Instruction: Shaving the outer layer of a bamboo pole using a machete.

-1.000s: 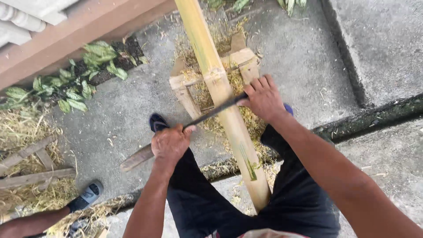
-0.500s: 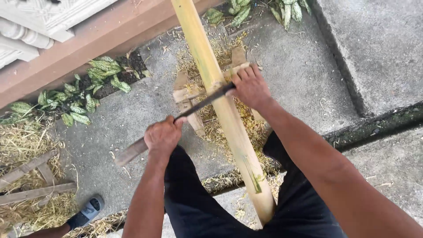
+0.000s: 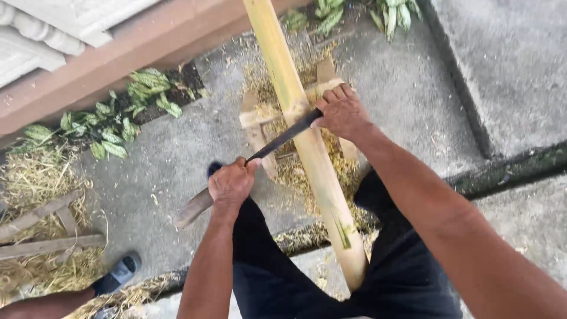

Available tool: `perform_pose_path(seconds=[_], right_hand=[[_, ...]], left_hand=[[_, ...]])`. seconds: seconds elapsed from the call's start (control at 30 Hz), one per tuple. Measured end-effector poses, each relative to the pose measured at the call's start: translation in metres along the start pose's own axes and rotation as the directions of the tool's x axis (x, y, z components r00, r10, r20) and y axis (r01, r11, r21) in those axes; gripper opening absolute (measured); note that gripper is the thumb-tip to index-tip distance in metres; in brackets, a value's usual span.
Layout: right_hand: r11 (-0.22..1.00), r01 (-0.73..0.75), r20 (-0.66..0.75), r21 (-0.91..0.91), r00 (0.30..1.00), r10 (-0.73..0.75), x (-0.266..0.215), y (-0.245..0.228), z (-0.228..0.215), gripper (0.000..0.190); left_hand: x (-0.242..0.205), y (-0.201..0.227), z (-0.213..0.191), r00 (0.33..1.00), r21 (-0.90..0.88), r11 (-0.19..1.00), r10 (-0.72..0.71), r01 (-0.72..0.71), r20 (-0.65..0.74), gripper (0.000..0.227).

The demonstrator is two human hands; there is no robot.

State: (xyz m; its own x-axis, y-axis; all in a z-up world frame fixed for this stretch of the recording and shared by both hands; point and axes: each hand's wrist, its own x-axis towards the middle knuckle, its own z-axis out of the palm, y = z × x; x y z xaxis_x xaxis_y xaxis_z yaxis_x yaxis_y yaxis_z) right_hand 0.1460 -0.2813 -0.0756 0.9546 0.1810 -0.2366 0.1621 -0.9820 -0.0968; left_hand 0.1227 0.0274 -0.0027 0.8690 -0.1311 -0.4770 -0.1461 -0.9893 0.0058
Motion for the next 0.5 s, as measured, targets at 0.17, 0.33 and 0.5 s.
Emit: perform_pose_path(seconds=[0.17,0.33,0.5], right_hand=[[1.000,0.016,-0.032,0.007,0.999,-0.016,0.006,-0.001,-0.024,0.058],[0.999,0.002,0.039,0.034,0.999,-0.003,-0.057,-0.011,-0.011,0.057],[0.999,0.012,-0.218,0.045,0.976,-0.002,-0.128,-0.022,0.026,0.055]], left_hand=[[0.006,0.001,0.003,0.999,-0.052,0.998,-0.029,0.028,-0.016,0.058],[-0.038,0.004,0.026,1.000,-0.084,0.996,0.009,-0.006,0.026,0.056],[-0.088,0.008,0.042,0.993,0.019,0.994,0.105,-0.106,0.053,0.056]])
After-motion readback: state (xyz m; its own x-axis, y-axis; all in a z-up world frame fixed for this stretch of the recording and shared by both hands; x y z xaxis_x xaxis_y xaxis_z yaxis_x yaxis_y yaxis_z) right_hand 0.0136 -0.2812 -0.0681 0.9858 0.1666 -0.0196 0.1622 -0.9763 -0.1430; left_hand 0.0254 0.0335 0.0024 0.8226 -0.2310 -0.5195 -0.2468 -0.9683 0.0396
